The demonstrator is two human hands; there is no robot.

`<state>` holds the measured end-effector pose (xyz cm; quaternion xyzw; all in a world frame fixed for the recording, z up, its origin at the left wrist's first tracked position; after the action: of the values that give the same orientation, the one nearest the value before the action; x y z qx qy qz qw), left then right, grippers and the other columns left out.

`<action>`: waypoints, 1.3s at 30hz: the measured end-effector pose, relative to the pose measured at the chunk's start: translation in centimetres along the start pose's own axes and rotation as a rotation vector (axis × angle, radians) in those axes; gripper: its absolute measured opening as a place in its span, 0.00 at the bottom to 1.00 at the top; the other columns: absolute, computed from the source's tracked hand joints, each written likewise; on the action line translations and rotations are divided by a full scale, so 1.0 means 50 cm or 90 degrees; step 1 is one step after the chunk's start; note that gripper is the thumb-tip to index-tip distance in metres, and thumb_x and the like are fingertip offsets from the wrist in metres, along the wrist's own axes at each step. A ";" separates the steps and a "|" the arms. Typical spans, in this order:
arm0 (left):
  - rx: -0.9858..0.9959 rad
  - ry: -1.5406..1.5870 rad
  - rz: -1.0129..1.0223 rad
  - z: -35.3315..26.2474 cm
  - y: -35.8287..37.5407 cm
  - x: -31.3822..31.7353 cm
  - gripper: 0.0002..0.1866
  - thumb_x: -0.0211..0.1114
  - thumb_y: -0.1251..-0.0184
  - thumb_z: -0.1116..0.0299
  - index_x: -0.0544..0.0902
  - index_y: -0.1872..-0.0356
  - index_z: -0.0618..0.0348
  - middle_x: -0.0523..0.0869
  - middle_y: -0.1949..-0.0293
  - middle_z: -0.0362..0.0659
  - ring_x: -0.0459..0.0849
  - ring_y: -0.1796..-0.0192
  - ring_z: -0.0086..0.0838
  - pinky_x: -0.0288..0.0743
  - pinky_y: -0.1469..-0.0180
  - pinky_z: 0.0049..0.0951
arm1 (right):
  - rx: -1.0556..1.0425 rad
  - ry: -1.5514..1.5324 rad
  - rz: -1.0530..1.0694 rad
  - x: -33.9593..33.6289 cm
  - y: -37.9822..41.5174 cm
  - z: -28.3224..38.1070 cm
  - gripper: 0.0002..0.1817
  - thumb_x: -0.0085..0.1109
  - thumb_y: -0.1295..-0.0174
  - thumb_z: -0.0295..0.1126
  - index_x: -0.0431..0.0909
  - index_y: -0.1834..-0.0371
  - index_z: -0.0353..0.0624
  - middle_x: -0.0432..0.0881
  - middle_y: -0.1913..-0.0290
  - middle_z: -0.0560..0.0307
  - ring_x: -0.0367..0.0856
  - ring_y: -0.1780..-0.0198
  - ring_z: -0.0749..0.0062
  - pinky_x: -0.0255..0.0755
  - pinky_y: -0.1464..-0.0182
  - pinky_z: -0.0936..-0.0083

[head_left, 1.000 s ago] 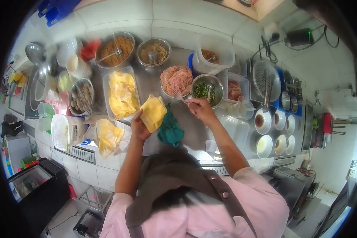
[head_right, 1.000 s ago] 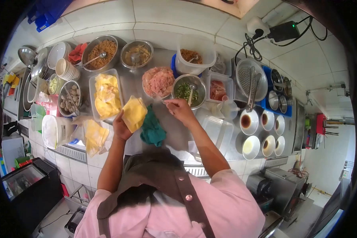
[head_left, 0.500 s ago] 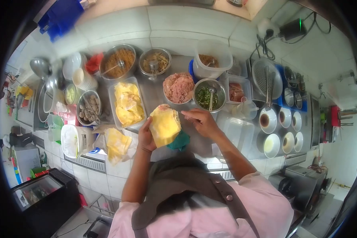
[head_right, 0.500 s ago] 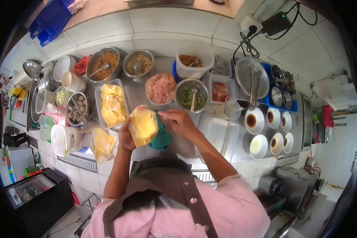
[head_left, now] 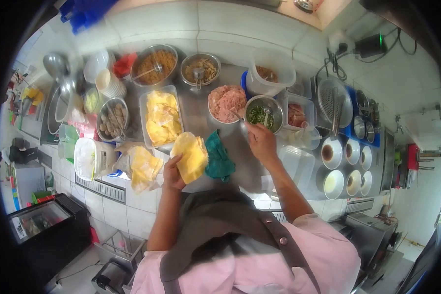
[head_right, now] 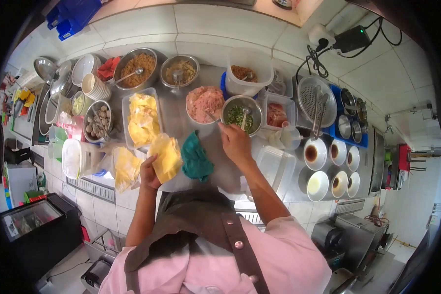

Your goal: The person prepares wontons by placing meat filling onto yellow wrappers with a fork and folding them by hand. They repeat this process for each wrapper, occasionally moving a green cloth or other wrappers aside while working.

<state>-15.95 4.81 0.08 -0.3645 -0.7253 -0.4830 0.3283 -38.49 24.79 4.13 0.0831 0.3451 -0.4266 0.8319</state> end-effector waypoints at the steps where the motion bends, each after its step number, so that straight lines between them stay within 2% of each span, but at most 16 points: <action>1: 0.002 0.003 -0.005 -0.003 0.012 -0.012 0.32 0.58 0.32 0.65 0.64 0.29 0.65 0.74 0.33 0.55 0.75 0.33 0.50 0.66 0.29 0.50 | -0.044 0.150 0.013 -0.005 0.001 0.008 0.16 0.56 0.37 0.26 0.84 0.47 0.46 0.83 0.64 0.55 0.84 0.63 0.58 0.78 0.61 0.66; 4: -0.007 0.066 0.004 -0.007 0.033 -0.030 0.32 0.58 0.32 0.65 0.64 0.29 0.65 0.74 0.33 0.55 0.75 0.33 0.50 0.67 0.29 0.50 | -0.047 0.219 0.036 0.031 0.017 0.001 0.17 0.56 0.39 0.27 0.84 0.47 0.48 0.82 0.60 0.56 0.82 0.59 0.55 0.77 0.60 0.60; 8: 0.008 0.079 -0.012 -0.002 0.053 -0.045 0.29 0.56 0.29 0.63 0.65 0.30 0.66 0.75 0.34 0.55 0.76 0.34 0.50 0.68 0.31 0.51 | -0.055 0.211 0.068 0.132 0.041 -0.054 0.18 0.55 0.37 0.28 0.82 0.44 0.49 0.81 0.55 0.54 0.81 0.53 0.55 0.77 0.56 0.61; 10: 0.026 0.036 -0.024 0.006 0.046 -0.047 0.29 0.57 0.29 0.63 0.66 0.31 0.66 0.77 0.36 0.54 0.78 0.36 0.49 0.72 0.34 0.50 | -0.078 0.116 -0.009 0.161 0.045 -0.072 0.18 0.58 0.37 0.27 0.79 0.43 0.44 0.79 0.58 0.48 0.80 0.55 0.50 0.75 0.54 0.60; 13: 0.023 -0.019 0.000 0.017 0.048 -0.043 0.28 0.58 0.29 0.64 0.66 0.31 0.66 0.78 0.38 0.54 0.81 0.39 0.48 0.76 0.37 0.49 | -0.065 0.149 -0.079 0.178 0.052 -0.060 0.19 0.58 0.36 0.28 0.77 0.41 0.42 0.80 0.56 0.46 0.80 0.54 0.47 0.74 0.49 0.59; 17: 0.003 -0.037 0.004 0.036 0.058 -0.030 0.26 0.56 0.30 0.70 0.67 0.32 0.65 0.79 0.39 0.54 0.82 0.41 0.47 0.79 0.40 0.47 | -0.167 0.207 -0.162 0.154 0.050 0.049 0.19 0.60 0.35 0.32 0.77 0.42 0.38 0.81 0.53 0.44 0.80 0.50 0.50 0.74 0.49 0.61; 19: -0.003 -0.072 0.026 0.040 0.065 -0.036 0.24 0.55 0.27 0.70 0.67 0.32 0.64 0.79 0.40 0.54 0.83 0.41 0.46 0.79 0.40 0.46 | -0.026 -0.213 0.247 0.174 0.053 0.089 0.21 0.65 0.36 0.36 0.78 0.46 0.33 0.83 0.57 0.43 0.82 0.53 0.55 0.74 0.50 0.66; 20: -0.029 -0.082 0.022 0.043 0.069 -0.039 0.24 0.54 0.26 0.69 0.67 0.32 0.64 0.80 0.40 0.53 0.83 0.42 0.45 0.79 0.40 0.45 | -0.021 -0.335 0.318 0.222 0.069 0.056 0.22 0.67 0.36 0.39 0.79 0.49 0.31 0.84 0.59 0.44 0.83 0.58 0.60 0.75 0.53 0.69; 24: -0.026 -0.064 0.032 0.042 0.095 -0.065 0.25 0.51 0.22 0.62 0.64 0.29 0.61 0.77 0.36 0.51 0.80 0.38 0.43 0.76 0.36 0.45 | -0.022 -0.231 0.320 0.210 0.060 0.119 0.16 0.65 0.34 0.38 0.80 0.53 0.34 0.84 0.62 0.50 0.83 0.60 0.66 0.76 0.53 0.71; 27: 0.007 0.017 0.053 0.046 0.132 -0.086 0.28 0.50 0.22 0.59 0.61 0.26 0.59 0.71 0.30 0.50 0.74 0.32 0.44 0.70 0.32 0.47 | 0.099 -0.415 0.293 0.234 0.066 0.106 0.11 0.61 0.31 0.37 0.79 0.55 0.40 0.82 0.62 0.56 0.82 0.59 0.70 0.76 0.53 0.72; 29: 0.034 0.051 0.085 0.050 0.155 -0.103 0.29 0.50 0.21 0.58 0.59 0.25 0.57 0.68 0.28 0.49 0.71 0.29 0.44 0.68 0.30 0.48 | 0.402 -0.938 0.158 0.240 0.065 0.136 0.08 0.59 0.29 0.36 0.76 0.55 0.45 0.79 0.59 0.60 0.81 0.59 0.72 0.77 0.54 0.73; 33: 0.100 0.065 0.053 0.046 0.204 -0.163 0.30 0.47 0.21 0.57 0.57 0.24 0.57 0.64 0.25 0.47 0.66 0.26 0.45 0.64 0.27 0.49 | 0.455 -0.806 0.185 0.279 0.094 0.092 0.12 0.60 0.30 0.35 0.72 0.49 0.46 0.77 0.56 0.59 0.81 0.58 0.70 0.79 0.56 0.72; 35: 0.148 0.103 0.007 0.049 0.228 -0.201 0.30 0.46 0.20 0.56 0.55 0.23 0.51 0.64 0.25 0.49 0.67 0.27 0.46 0.66 0.28 0.50 | 0.338 -0.693 0.318 0.301 0.133 0.070 0.14 0.61 0.32 0.27 0.71 0.46 0.45 0.78 0.55 0.57 0.80 0.50 0.69 0.79 0.52 0.66; 37: 0.119 0.058 0.019 0.040 0.262 -0.204 0.29 0.47 0.20 0.56 0.55 0.22 0.43 0.65 0.26 0.49 0.70 0.29 0.46 0.70 0.31 0.51 | 0.331 -0.550 0.360 0.283 0.162 0.073 0.22 0.63 0.37 0.21 0.70 0.41 0.44 0.78 0.55 0.58 0.78 0.52 0.73 0.76 0.52 0.70; 38: 0.117 0.064 0.010 0.041 0.272 -0.200 0.29 0.48 0.21 0.56 0.54 0.22 0.40 0.67 0.27 0.50 0.72 0.30 0.45 0.71 0.33 0.51 | 0.346 -0.544 0.317 0.262 0.176 0.061 0.22 0.63 0.37 0.21 0.70 0.41 0.44 0.78 0.55 0.58 0.78 0.52 0.73 0.76 0.52 0.70; 39: 0.129 0.069 -0.004 0.038 0.279 -0.203 0.30 0.49 0.21 0.56 0.54 0.22 0.37 0.68 0.28 0.50 0.73 0.31 0.45 0.73 0.34 0.51 | 0.218 -0.442 0.308 0.247 0.184 0.066 0.24 0.64 0.37 0.21 0.69 0.39 0.44 0.78 0.55 0.58 0.77 0.52 0.73 0.75 0.51 0.72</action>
<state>0.85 8.20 -2.50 -0.3003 -0.7526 -0.4275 0.4008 -24.87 21.02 -2.80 0.1497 -0.0593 -0.2737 0.9482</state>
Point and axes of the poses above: each hand's wrist, its own y-axis away from the middle knuckle, its own x-axis out of the palm, z = x × y, the point moved 2 cm from there along -y, towards the middle knuckle
